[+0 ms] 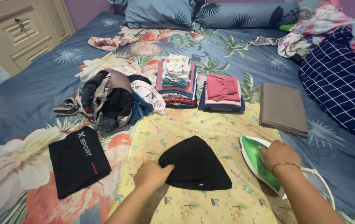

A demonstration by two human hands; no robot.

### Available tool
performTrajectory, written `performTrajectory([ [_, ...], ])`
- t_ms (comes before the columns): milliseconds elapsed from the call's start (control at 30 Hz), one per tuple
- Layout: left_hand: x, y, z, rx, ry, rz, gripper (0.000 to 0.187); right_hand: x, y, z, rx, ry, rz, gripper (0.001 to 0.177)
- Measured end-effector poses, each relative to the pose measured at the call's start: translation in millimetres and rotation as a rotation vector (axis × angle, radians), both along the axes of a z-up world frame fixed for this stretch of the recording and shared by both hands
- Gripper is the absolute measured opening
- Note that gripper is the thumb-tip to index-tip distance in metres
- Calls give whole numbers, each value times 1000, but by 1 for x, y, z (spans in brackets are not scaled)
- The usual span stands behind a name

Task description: The person irons several pieces of clothing on a bed using a green iron. They handle a grey cloth, a black shirt, and a white shirt, ironing each item and then folding it neatly.

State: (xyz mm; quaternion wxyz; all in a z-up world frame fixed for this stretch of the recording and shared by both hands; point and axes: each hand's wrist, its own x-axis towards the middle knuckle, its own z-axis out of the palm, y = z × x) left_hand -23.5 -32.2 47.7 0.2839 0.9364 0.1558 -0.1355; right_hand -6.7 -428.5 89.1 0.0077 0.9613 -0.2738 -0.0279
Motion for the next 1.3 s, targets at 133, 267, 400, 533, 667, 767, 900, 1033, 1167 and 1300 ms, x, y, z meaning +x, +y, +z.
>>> performTrajectory([
  [133,-6,-13,-5,52,-243,85,30,6,9,-2,43,35,-33,73],
  [267,-15,-8,-13,-60,-344,210,32,4,45,30,37,36,66,78],
  [400,-21,-5,-15,-74,-354,174,31,7,124,23,93,-11,256,73],
  [533,-24,-2,-32,-35,-540,136,28,2,224,-12,149,-53,424,58],
  [667,-24,0,-58,-51,-662,194,26,33,264,-11,164,-214,486,53],
  [767,-25,1,-71,-45,-787,206,24,39,253,-1,142,-92,690,51],
  [900,-26,1,-79,-52,-815,212,25,27,185,9,6,96,877,57],
  [1033,-23,1,-83,-64,-829,244,27,49,127,6,-110,-5,687,59],
  [1167,-22,1,-84,-34,-805,248,27,79,136,-16,-46,-163,445,57],
  [1300,-23,0,-82,-44,-851,261,25,93,142,9,35,-140,384,61],
])
